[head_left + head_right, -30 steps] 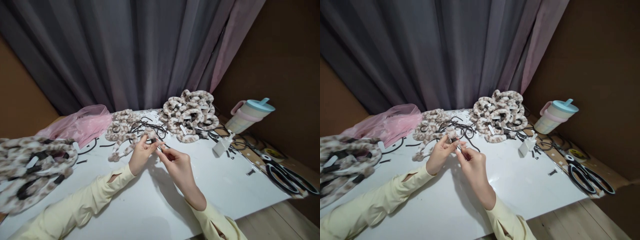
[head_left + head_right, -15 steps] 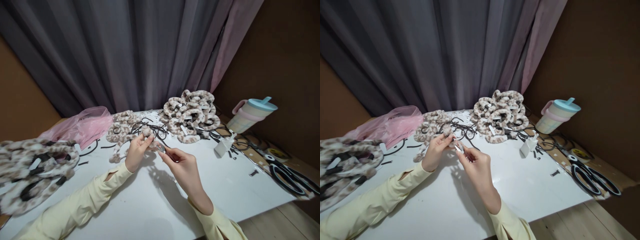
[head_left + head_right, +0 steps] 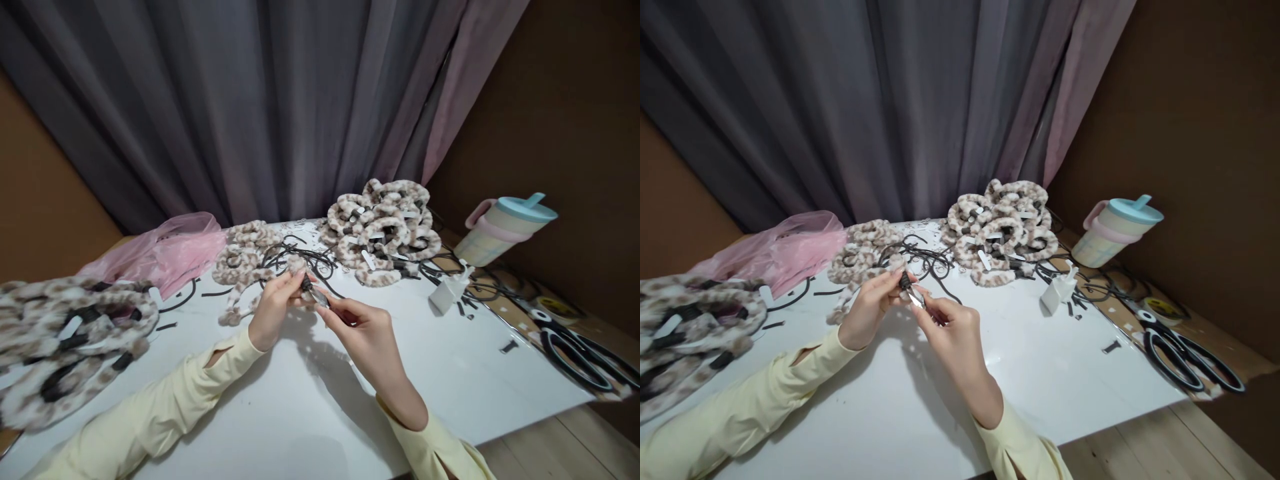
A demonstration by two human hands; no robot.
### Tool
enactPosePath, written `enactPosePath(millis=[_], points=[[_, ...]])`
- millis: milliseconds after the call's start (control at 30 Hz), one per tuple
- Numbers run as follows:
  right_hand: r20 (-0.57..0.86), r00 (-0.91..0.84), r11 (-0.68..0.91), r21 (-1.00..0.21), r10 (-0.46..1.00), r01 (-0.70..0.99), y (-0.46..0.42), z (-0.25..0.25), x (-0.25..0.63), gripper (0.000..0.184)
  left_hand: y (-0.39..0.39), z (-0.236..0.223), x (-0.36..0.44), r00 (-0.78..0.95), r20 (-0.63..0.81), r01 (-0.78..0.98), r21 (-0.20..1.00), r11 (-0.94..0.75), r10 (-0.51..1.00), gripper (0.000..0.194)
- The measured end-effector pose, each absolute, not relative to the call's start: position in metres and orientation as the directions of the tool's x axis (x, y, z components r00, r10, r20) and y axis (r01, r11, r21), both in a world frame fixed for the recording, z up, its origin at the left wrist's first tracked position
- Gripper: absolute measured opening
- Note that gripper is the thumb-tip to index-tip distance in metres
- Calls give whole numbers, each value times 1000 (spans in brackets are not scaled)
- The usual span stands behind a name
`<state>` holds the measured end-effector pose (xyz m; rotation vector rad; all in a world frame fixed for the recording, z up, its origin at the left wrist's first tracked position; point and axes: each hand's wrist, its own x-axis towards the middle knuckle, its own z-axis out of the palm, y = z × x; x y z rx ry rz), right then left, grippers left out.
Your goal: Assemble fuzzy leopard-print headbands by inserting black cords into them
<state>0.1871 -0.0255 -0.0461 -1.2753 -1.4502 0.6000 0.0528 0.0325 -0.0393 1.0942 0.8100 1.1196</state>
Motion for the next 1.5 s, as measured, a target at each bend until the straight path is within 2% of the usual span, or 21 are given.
enactPosePath(millis=[200, 467, 633, 733, 867, 933, 967, 1033, 1100, 1167, 1267, 1367, 1500], points=[[388, 124, 310, -860, 913, 405, -27, -46, 188, 25, 30, -35, 54, 273, 2, -269, 960, 75, 962, 33], [411, 130, 324, -844, 902, 427, -25, -52, 185, 25, 23, -41, 57, 262, -22, -211, 974, 80, 965, 46], [403, 142, 305, -842, 904, 446, -26, -49, 183, 26, 30, -38, 54, 301, -55, -184, 976, 114, 952, 43], [353, 110, 271, -852, 929, 447, -30, -43, 189, 26, 38, -29, 46, 356, -75, -84, 990, 111, 932, 39], [284, 68, 207, -824, 956, 528, -33, -43, 217, 30, 41, -17, 32, 466, -120, 194, 980, 31, 876, 35], [266, 62, 167, -751, 962, 639, -33, -51, 239, 33, 39, -17, 25, 548, -90, 389, 908, -159, 831, 25], [266, 59, 148, -691, 962, 707, -33, -57, 250, 33, 37, -19, 22, 585, -55, 482, 826, -292, 809, 20], [229, 43, 94, -555, 973, 827, -32, -72, 270, 33, 32, -25, 19, 648, 41, 598, 591, -542, 760, 17], [217, 6, 95, -453, 976, 887, -34, -85, 285, 34, 27, -34, 17, 710, 134, 612, 370, -699, 692, 28], [238, -43, 136, -390, 970, 911, -35, -93, 292, 34, 22, -42, 18, 762, 195, 584, 206, -785, 617, 38], [363, -75, 207, -339, 929, 918, -39, -90, 286, 32, 17, -48, 20, 819, 240, 535, 9, -845, 521, 38], [490, -97, 324, -404, 866, 856, -42, -73, 262, 30, 14, -49, 22, 856, 256, 479, -68, -875, 449, 30], [481, -264, 516, -524, 836, 678, -46, -59, 223, 25, 11, -47, 22, 879, 229, 433, -17, -901, 418, 17]])
